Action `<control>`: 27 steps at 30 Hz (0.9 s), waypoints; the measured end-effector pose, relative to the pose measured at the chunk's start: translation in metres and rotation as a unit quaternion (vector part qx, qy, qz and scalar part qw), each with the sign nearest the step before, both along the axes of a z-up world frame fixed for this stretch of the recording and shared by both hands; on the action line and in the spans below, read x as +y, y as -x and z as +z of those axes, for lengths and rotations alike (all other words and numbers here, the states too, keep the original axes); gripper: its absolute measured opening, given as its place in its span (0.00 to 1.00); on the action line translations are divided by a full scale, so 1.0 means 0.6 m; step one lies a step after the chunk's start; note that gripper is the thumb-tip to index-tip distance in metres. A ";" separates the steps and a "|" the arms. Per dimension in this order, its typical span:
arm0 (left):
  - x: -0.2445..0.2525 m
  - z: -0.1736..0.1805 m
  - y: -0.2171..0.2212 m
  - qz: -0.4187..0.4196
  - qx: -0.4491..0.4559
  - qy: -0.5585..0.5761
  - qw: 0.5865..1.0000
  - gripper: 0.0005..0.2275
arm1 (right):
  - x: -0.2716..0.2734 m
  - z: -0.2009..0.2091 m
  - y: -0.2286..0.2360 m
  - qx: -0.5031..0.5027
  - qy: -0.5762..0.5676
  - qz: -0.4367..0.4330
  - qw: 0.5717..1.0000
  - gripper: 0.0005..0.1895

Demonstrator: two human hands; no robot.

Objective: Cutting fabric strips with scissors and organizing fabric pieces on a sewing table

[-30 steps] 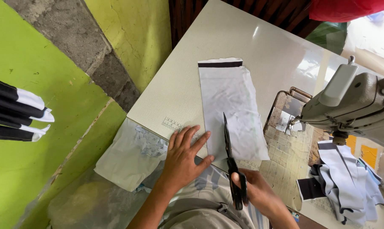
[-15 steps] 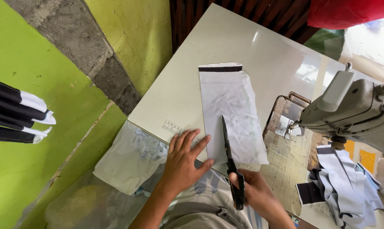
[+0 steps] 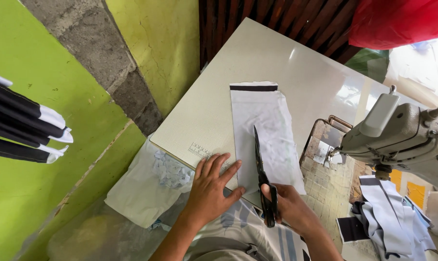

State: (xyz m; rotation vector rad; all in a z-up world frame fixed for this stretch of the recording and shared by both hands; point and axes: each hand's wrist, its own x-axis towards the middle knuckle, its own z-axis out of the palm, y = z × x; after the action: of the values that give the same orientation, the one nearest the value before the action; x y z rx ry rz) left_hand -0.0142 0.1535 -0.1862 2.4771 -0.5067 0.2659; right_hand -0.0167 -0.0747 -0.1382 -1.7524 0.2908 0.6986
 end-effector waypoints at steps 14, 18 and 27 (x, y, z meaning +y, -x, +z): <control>-0.002 -0.004 0.001 0.002 0.005 -0.001 1.000 0.27 | 0.006 0.007 -0.019 0.001 0.016 -0.012 1.000 0.28; 0.000 0.001 0.001 -0.001 0.033 0.001 0.999 0.27 | 0.009 0.017 -0.046 0.010 0.042 0.013 0.999 0.31; 0.000 0.008 0.001 -0.006 0.062 0.018 0.998 0.27 | 0.008 -0.019 -0.056 -0.019 0.012 -0.004 1.000 0.28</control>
State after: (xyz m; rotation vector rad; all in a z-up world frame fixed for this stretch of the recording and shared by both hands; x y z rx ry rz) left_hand -0.0146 0.1535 -0.1816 2.4363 -0.4614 0.1135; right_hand 0.0169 -0.0699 -0.1495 -1.7839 0.2805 0.6572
